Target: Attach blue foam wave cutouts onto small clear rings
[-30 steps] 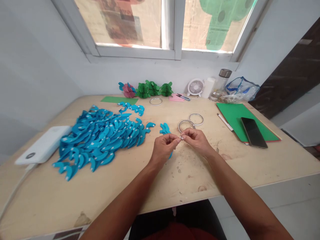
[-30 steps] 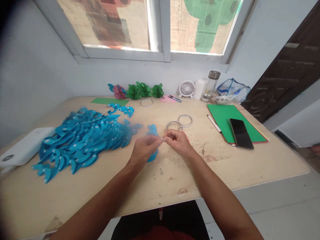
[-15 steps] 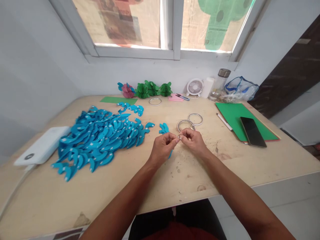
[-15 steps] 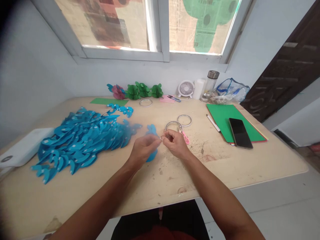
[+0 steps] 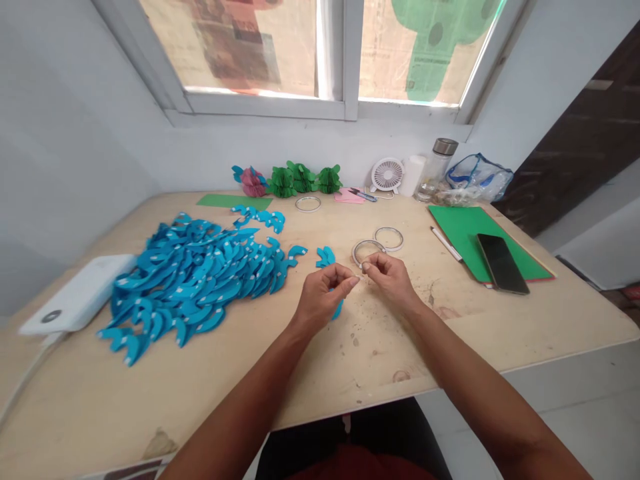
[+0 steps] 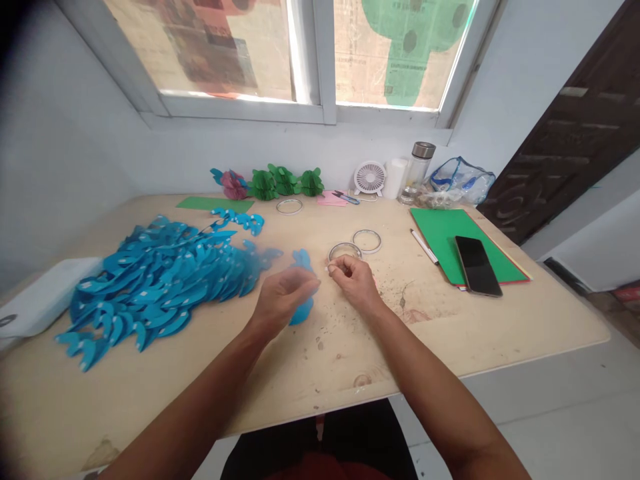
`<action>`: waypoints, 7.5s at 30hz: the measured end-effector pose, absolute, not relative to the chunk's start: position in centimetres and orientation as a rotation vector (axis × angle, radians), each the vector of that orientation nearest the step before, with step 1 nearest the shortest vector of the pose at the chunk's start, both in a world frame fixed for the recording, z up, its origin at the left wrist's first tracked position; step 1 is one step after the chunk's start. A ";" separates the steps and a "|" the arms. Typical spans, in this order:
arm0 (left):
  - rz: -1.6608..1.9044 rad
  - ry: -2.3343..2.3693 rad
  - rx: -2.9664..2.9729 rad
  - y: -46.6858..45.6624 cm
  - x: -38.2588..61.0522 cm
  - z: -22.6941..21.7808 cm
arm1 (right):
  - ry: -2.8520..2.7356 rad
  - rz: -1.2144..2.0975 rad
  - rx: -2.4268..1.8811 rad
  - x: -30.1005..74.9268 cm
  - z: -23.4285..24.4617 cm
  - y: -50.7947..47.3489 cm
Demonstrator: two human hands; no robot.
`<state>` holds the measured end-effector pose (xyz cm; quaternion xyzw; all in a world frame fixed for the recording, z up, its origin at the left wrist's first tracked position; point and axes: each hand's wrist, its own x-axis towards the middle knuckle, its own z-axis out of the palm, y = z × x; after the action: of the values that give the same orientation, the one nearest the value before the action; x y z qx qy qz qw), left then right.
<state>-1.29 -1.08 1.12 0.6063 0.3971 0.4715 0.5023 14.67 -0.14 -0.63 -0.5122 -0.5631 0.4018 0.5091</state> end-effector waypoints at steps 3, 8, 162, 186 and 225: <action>1.191 0.973 1.434 -0.8 -1.5 1.1 | -1.343 1.046 -1.214 14.4 -0.5 -0.2; 1.201 0.974 1.413 -0.8 -1.6 1.3 | -1.289 1.100 -1.195 14.3 -0.2 -0.4; 1.137 0.850 1.155 -0.1 -1.5 0.3 | -1.004 1.453 -0.967 14.8 0.0 -0.5; 1.175 0.895 1.403 -0.3 -1.6 0.4 | -1.487 0.829 -1.138 14.4 -0.3 -0.8; 1.069 1.083 1.201 -0.6 -1.5 0.8 | -1.312 0.975 -1.151 14.9 -0.8 -0.3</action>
<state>-1.48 -0.58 0.84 0.5107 0.4605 0.4547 0.5660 14.93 -0.31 -0.82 -0.4842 -0.5520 0.4103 0.5408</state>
